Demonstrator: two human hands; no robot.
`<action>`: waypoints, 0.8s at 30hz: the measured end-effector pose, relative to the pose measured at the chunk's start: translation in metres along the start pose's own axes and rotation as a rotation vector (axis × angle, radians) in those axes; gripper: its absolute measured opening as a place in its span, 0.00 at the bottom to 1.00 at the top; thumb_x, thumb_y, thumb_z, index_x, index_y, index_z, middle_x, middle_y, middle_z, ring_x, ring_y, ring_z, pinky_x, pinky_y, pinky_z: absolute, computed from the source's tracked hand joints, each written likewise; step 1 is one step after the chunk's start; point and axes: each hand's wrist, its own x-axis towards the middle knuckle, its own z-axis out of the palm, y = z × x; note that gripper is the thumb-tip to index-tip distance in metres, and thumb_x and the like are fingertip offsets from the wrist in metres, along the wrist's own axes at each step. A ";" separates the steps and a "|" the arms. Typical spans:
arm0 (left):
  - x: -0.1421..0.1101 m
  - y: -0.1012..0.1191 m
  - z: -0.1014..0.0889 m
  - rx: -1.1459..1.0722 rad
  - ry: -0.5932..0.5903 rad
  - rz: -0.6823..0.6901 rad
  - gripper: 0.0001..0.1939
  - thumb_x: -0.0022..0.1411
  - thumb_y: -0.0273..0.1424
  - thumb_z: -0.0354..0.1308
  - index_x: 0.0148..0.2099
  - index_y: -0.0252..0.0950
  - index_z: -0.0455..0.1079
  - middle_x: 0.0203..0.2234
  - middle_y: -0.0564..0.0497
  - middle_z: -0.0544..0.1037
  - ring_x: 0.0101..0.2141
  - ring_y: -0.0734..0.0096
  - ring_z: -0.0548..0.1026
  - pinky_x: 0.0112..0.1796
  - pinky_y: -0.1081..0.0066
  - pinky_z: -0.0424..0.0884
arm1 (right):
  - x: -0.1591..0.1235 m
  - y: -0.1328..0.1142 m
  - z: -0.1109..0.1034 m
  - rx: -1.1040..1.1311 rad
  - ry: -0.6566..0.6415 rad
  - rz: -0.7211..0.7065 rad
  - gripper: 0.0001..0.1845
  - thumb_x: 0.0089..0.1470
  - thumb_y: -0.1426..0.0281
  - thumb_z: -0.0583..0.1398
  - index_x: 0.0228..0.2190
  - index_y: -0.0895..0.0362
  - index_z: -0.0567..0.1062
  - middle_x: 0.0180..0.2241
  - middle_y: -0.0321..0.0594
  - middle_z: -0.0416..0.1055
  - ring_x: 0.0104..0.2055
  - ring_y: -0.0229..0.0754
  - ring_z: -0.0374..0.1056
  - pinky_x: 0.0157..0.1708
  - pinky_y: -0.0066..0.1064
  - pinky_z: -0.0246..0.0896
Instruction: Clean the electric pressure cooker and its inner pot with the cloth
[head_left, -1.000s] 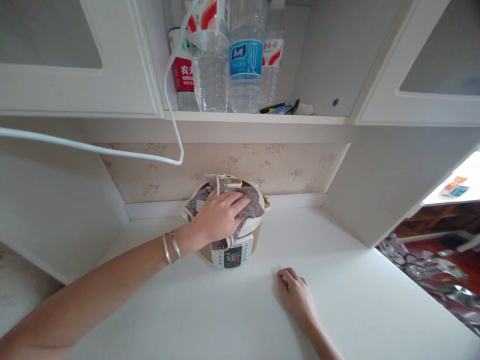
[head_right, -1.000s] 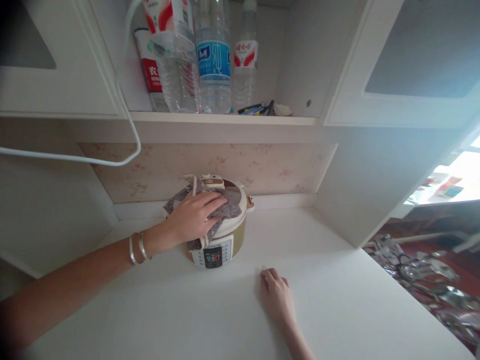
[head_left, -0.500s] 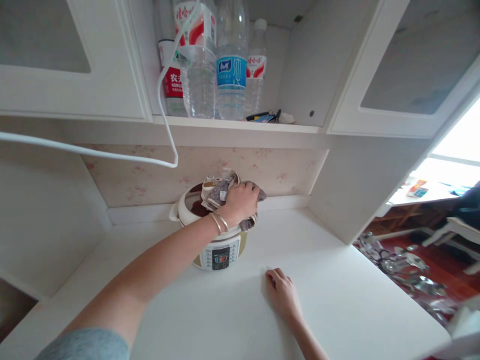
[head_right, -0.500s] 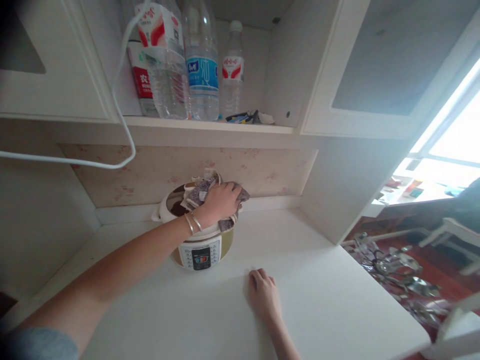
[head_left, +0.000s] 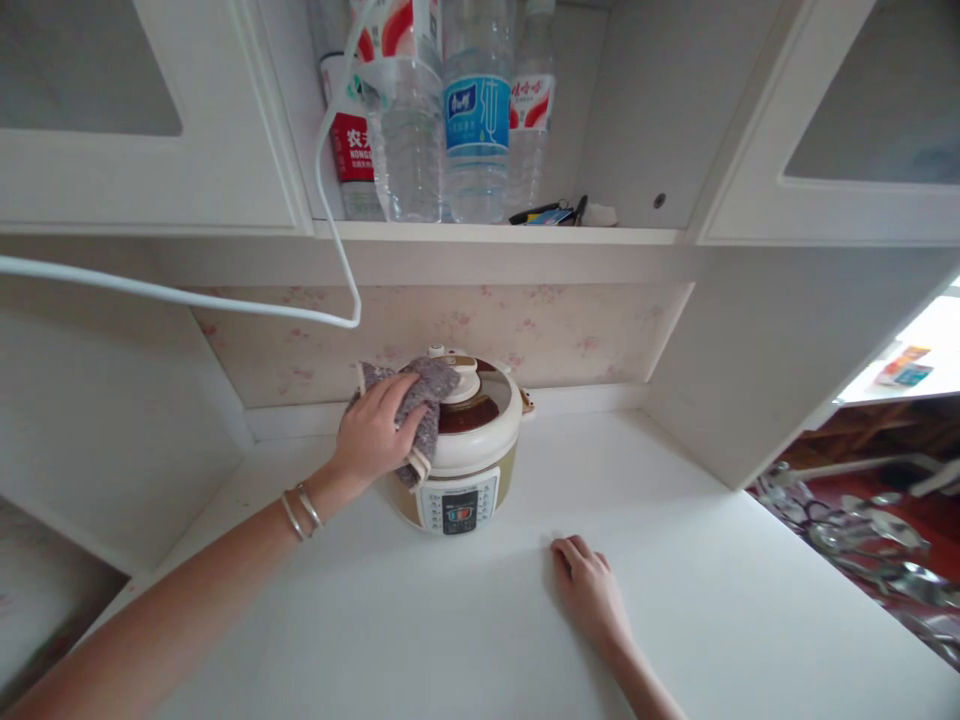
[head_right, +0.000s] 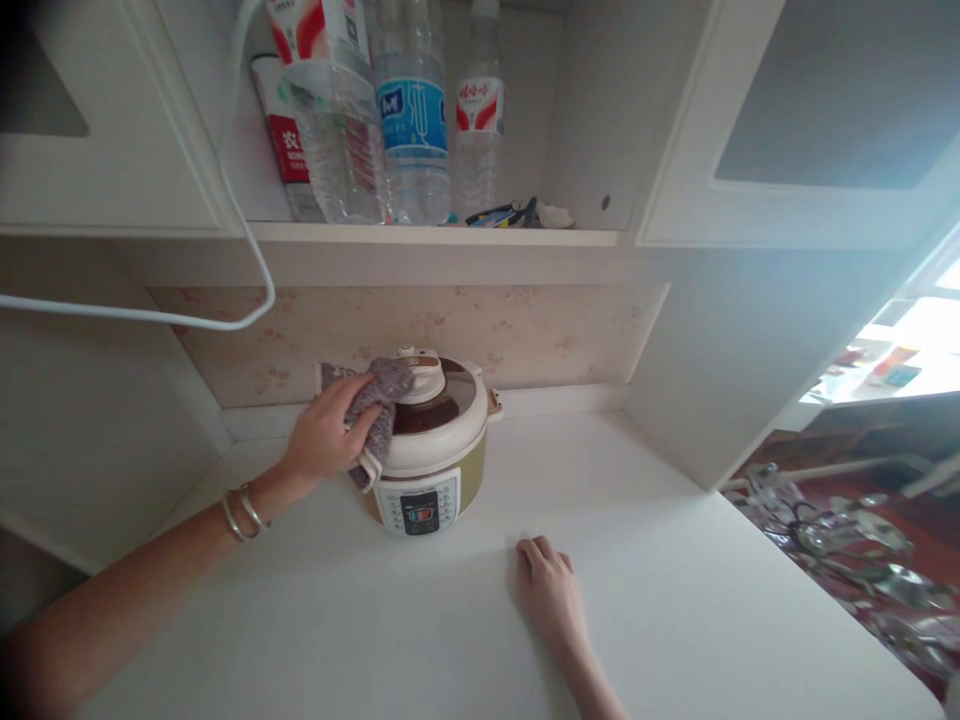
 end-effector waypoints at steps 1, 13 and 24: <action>0.003 -0.010 0.001 -0.023 0.025 -0.083 0.21 0.64 0.39 0.49 0.57 0.38 0.63 0.52 0.45 0.71 0.52 0.59 0.69 0.53 0.62 0.63 | 0.000 -0.001 0.000 -0.005 -0.003 0.000 0.16 0.62 0.65 0.46 0.38 0.50 0.73 0.39 0.38 0.72 0.39 0.41 0.68 0.45 0.32 0.56; 0.104 -0.041 0.022 -0.264 -0.319 -0.261 0.22 0.60 0.42 0.52 0.53 0.39 0.70 0.48 0.48 0.76 0.47 0.62 0.73 0.49 0.67 0.66 | 0.004 -0.005 -0.001 -0.026 -0.027 0.031 0.16 0.62 0.67 0.46 0.37 0.51 0.73 0.39 0.38 0.72 0.38 0.41 0.68 0.45 0.33 0.55; 0.176 0.025 0.059 0.014 -0.716 0.142 0.18 0.55 0.38 0.54 0.42 0.33 0.76 0.38 0.39 0.79 0.38 0.56 0.76 0.40 0.62 0.69 | 0.007 -0.005 -0.001 -0.012 -0.017 0.070 0.14 0.61 0.67 0.47 0.36 0.50 0.73 0.37 0.37 0.72 0.36 0.40 0.67 0.43 0.31 0.56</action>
